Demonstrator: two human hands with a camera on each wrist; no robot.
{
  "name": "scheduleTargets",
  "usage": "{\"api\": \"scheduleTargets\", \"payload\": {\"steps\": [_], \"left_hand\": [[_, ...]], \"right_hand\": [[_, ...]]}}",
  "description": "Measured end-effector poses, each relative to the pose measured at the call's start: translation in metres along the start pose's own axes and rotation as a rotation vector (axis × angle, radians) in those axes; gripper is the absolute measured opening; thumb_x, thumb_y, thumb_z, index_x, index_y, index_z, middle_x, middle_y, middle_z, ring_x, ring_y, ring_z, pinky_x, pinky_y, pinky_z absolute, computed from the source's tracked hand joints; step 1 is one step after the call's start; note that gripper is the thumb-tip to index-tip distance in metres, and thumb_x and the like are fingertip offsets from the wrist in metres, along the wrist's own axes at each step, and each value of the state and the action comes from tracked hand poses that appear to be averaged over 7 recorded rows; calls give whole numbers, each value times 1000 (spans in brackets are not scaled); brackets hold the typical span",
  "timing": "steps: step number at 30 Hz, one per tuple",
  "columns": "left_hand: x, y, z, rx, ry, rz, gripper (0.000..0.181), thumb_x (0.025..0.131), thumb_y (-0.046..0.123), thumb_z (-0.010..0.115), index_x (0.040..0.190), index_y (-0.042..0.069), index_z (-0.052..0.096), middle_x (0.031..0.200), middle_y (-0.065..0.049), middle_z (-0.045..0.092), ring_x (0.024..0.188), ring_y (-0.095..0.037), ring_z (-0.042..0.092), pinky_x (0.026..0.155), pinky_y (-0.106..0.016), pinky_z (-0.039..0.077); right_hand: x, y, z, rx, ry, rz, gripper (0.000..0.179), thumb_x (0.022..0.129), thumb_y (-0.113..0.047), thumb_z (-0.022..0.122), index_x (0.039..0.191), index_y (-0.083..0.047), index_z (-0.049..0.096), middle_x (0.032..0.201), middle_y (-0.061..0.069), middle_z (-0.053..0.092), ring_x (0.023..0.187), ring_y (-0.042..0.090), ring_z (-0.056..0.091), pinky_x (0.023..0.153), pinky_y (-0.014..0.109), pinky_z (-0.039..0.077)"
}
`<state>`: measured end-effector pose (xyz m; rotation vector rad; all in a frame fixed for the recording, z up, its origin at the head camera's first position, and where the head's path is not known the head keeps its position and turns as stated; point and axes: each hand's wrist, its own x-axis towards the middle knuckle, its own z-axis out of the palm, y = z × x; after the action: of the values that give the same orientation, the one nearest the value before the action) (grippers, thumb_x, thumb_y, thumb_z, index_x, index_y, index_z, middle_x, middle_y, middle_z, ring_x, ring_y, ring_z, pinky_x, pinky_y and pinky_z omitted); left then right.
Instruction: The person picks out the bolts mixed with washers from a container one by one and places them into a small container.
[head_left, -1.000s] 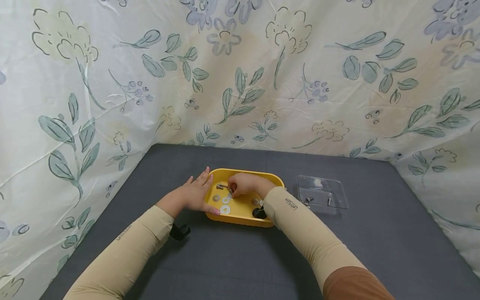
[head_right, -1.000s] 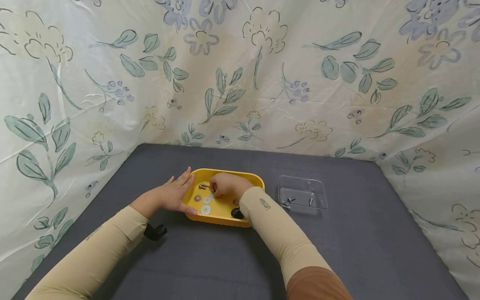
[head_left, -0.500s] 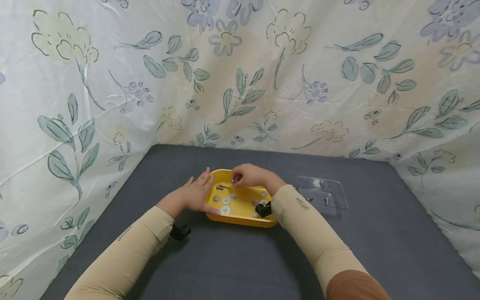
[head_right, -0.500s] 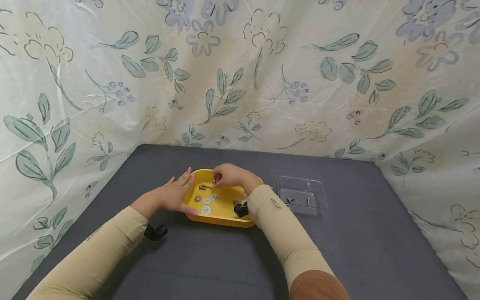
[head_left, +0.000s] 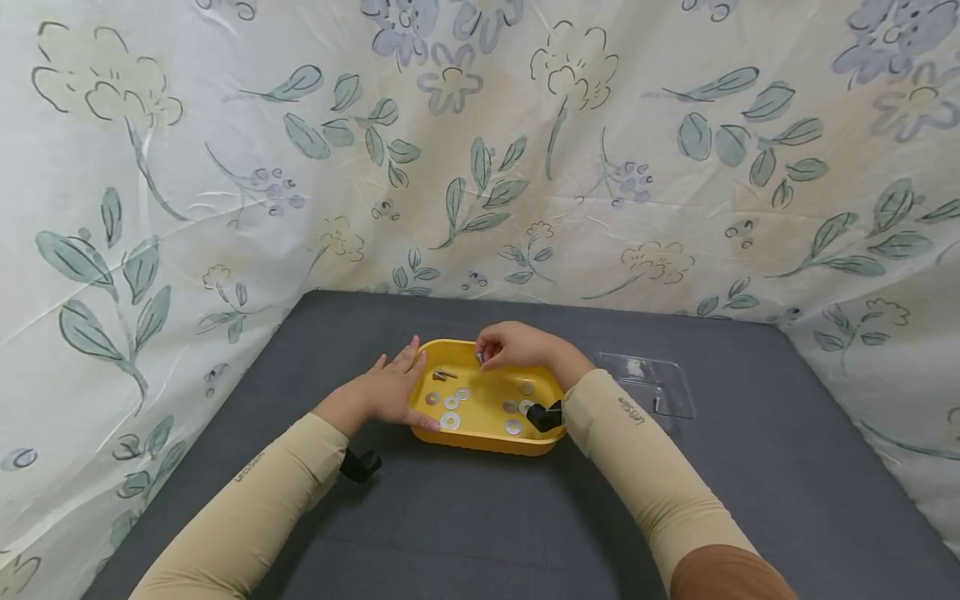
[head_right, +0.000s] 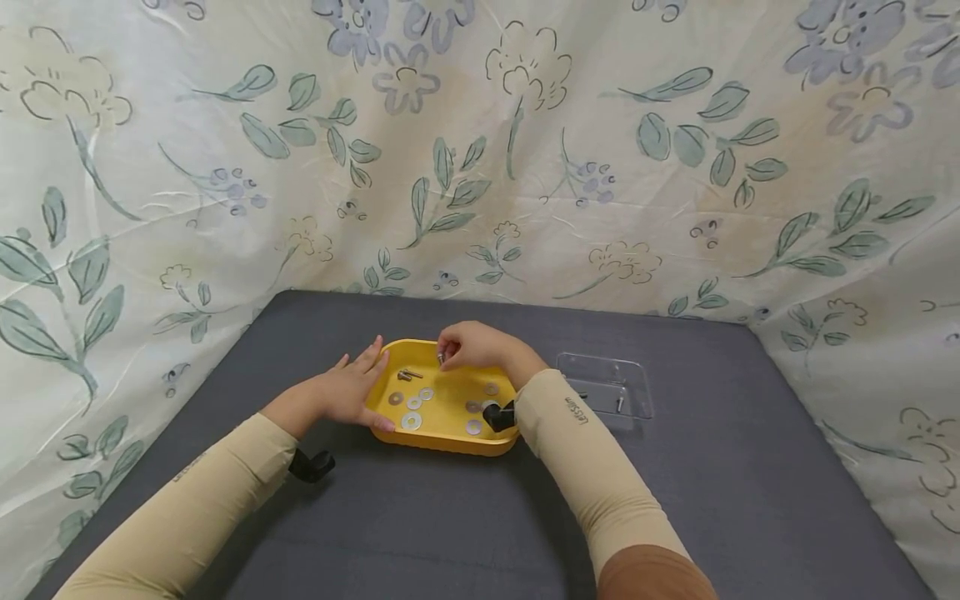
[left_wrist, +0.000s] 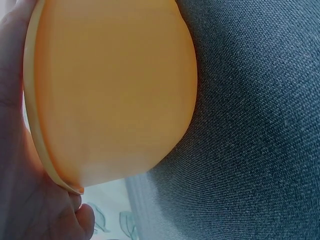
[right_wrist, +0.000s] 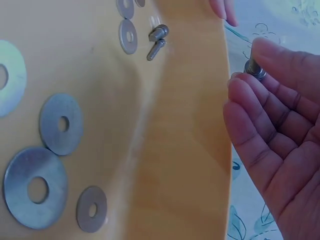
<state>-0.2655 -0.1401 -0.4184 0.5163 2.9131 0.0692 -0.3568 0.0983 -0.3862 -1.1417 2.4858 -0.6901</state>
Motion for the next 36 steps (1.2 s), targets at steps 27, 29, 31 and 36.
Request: {"api": "scheduleTargets", "payload": {"steps": [27,29,31,36], "left_hand": [[-1,-2,-2,-9,6,12,129,58,84,51,146,4,3,150,-12,-16,140,-25,-2,109,-53,7],[0,-1,-1,-9,6,11,131,56,86,49,146,4,3,150,-12,-16,140,-25,-2,109,-53,7],[0,-1,0,-6,5,5,133,54,88,47,146,4,3,151,-12,-16,140,-24,-2,109,-53,7],[0,2,0,-17,1,-7,134,52,89,46,146,5,3,151,-11,-15,140,-24,-2,109,-53,6]], "right_hand": [[-47,-6,-29,102,26,-8,20,85,-17,66,101,-7,61,86,2,60,79,19,56,72,29,49],[-53,-3,-31,106,32,-3,22,84,-18,66,102,-6,61,86,3,60,79,19,56,72,30,49],[-58,0,-33,109,40,3,23,84,-17,67,103,-5,60,87,3,60,79,19,56,73,29,49],[-70,9,-36,131,72,23,23,84,-15,67,103,-4,60,86,4,60,79,21,55,73,30,49]]}}
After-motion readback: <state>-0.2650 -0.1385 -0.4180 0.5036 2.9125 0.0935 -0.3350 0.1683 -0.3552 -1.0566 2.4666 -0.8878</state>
